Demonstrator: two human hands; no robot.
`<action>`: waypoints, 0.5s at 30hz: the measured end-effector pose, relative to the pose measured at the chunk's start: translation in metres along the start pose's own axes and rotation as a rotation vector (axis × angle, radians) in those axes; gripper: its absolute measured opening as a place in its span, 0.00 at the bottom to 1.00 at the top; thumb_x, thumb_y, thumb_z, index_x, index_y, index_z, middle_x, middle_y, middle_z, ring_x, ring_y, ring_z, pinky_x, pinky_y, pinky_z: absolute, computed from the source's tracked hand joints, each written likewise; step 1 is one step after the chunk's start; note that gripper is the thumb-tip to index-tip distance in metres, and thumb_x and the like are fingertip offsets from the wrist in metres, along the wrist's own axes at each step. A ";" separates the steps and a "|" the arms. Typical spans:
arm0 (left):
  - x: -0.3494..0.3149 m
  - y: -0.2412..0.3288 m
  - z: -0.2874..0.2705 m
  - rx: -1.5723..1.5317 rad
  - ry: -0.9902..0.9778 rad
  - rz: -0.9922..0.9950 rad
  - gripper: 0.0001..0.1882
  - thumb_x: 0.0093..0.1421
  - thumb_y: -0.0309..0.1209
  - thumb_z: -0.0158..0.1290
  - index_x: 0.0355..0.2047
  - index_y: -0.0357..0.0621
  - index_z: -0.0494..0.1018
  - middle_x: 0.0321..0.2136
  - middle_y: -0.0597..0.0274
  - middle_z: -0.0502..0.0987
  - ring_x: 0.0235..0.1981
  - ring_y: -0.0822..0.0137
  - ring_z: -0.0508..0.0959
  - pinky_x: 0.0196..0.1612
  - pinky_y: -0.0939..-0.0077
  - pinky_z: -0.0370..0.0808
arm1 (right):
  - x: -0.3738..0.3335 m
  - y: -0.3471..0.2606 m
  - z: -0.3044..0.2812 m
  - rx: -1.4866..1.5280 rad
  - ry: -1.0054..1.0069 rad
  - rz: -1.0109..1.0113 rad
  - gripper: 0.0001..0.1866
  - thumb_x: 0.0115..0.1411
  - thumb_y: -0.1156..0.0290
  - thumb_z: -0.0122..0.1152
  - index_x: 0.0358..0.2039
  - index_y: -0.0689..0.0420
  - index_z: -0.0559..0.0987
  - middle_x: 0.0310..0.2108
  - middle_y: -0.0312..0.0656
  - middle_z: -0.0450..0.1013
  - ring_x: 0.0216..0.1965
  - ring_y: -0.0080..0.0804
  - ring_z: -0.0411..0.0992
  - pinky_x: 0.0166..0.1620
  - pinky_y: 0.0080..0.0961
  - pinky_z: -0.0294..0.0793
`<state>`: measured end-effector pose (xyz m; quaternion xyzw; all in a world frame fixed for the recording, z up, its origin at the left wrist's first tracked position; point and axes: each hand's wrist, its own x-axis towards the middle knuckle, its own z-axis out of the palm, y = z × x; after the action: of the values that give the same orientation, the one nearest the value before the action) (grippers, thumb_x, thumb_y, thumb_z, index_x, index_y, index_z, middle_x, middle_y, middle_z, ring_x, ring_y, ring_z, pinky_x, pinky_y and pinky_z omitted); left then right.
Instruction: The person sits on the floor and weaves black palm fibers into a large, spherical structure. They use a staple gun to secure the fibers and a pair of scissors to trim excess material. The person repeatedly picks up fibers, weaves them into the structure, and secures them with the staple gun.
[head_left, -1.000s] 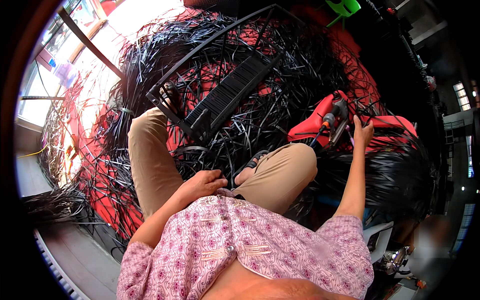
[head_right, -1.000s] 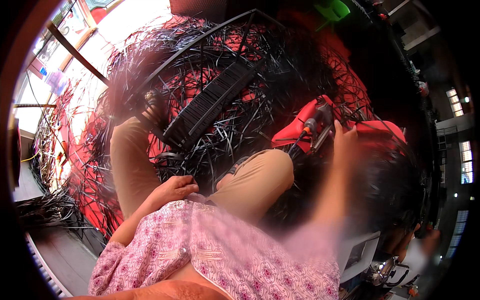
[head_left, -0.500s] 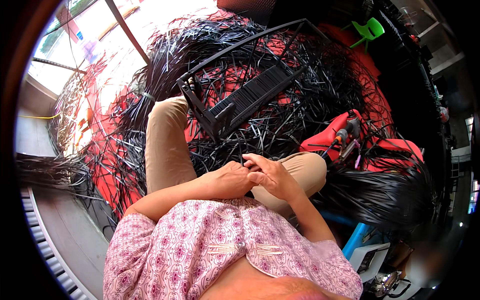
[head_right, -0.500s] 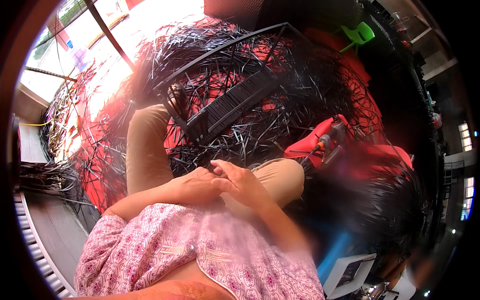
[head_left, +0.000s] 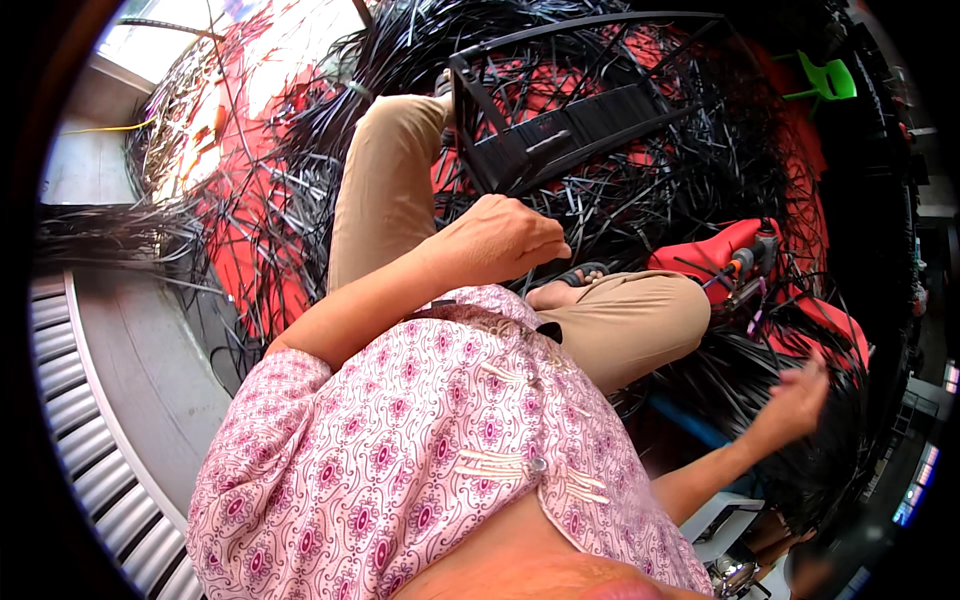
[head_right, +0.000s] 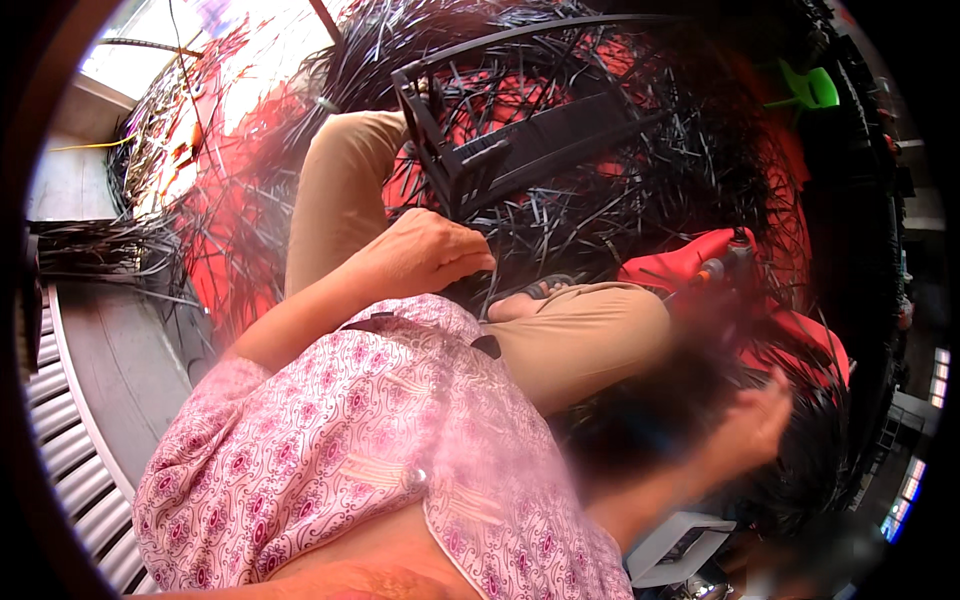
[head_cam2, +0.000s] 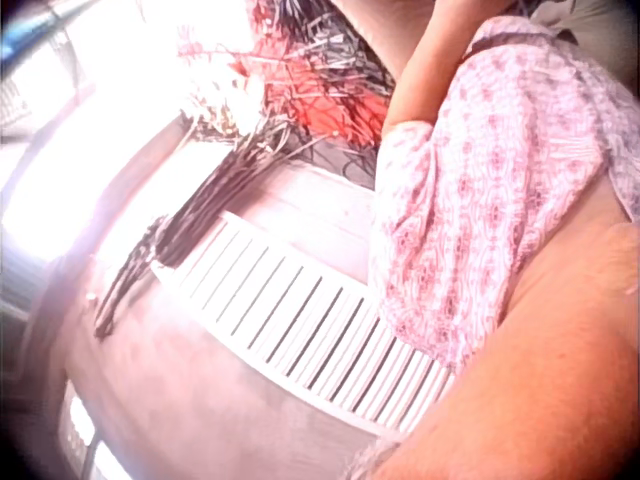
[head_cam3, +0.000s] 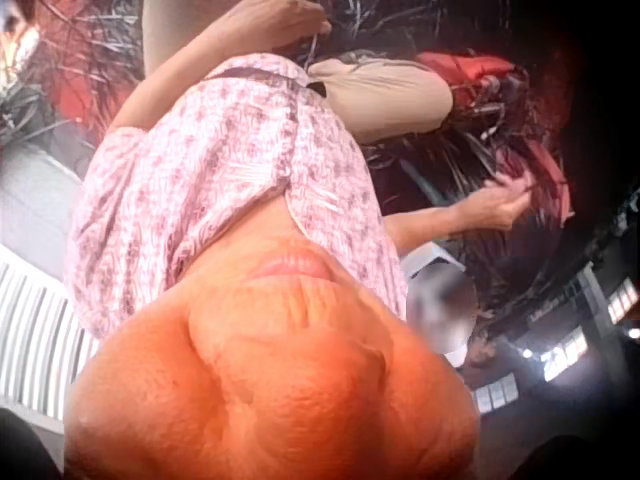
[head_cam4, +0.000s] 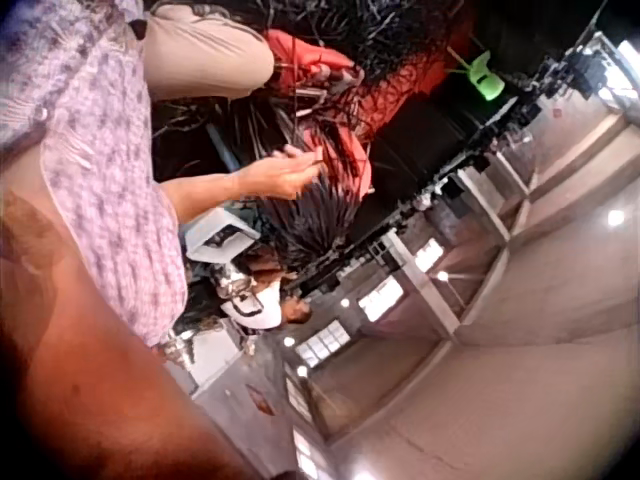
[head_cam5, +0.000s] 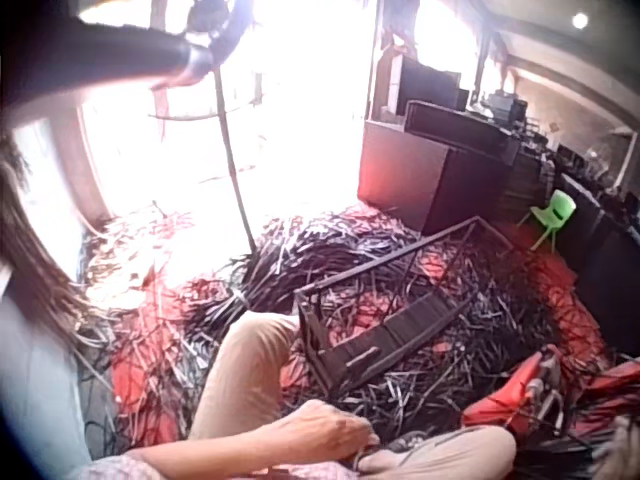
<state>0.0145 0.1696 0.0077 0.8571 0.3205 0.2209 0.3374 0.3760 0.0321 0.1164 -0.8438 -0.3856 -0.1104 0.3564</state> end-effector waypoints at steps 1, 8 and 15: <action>-0.004 -0.004 -0.001 -0.003 0.004 -0.017 0.12 0.64 0.37 0.53 0.29 0.42 0.76 0.22 0.53 0.76 0.26 0.50 0.77 0.28 0.58 0.70 | 0.008 0.007 -0.020 0.014 0.204 -0.041 0.16 0.71 0.60 0.49 0.50 0.51 0.81 0.21 0.32 0.72 0.19 0.20 0.62 0.23 0.20 0.63; -0.049 -0.025 0.048 -0.189 -0.097 -0.089 0.12 0.63 0.36 0.53 0.29 0.39 0.76 0.22 0.48 0.76 0.26 0.49 0.77 0.30 0.59 0.72 | -0.040 -0.025 0.004 -0.013 -0.035 -0.028 0.18 0.71 0.59 0.48 0.47 0.58 0.80 0.29 0.39 0.79 0.24 0.23 0.73 0.28 0.22 0.71; -0.054 -0.028 0.053 -0.300 -0.030 -0.132 0.10 0.60 0.34 0.54 0.29 0.39 0.77 0.22 0.47 0.77 0.26 0.47 0.78 0.31 0.57 0.73 | -0.082 0.015 0.085 -0.149 -0.544 -0.313 0.17 0.70 0.62 0.49 0.46 0.60 0.80 0.24 0.39 0.79 0.22 0.22 0.74 0.26 0.20 0.69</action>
<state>-0.0030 0.1252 -0.0569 0.7774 0.3344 0.2307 0.4802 0.3237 0.0366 0.0099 -0.7967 -0.5826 0.0378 0.1561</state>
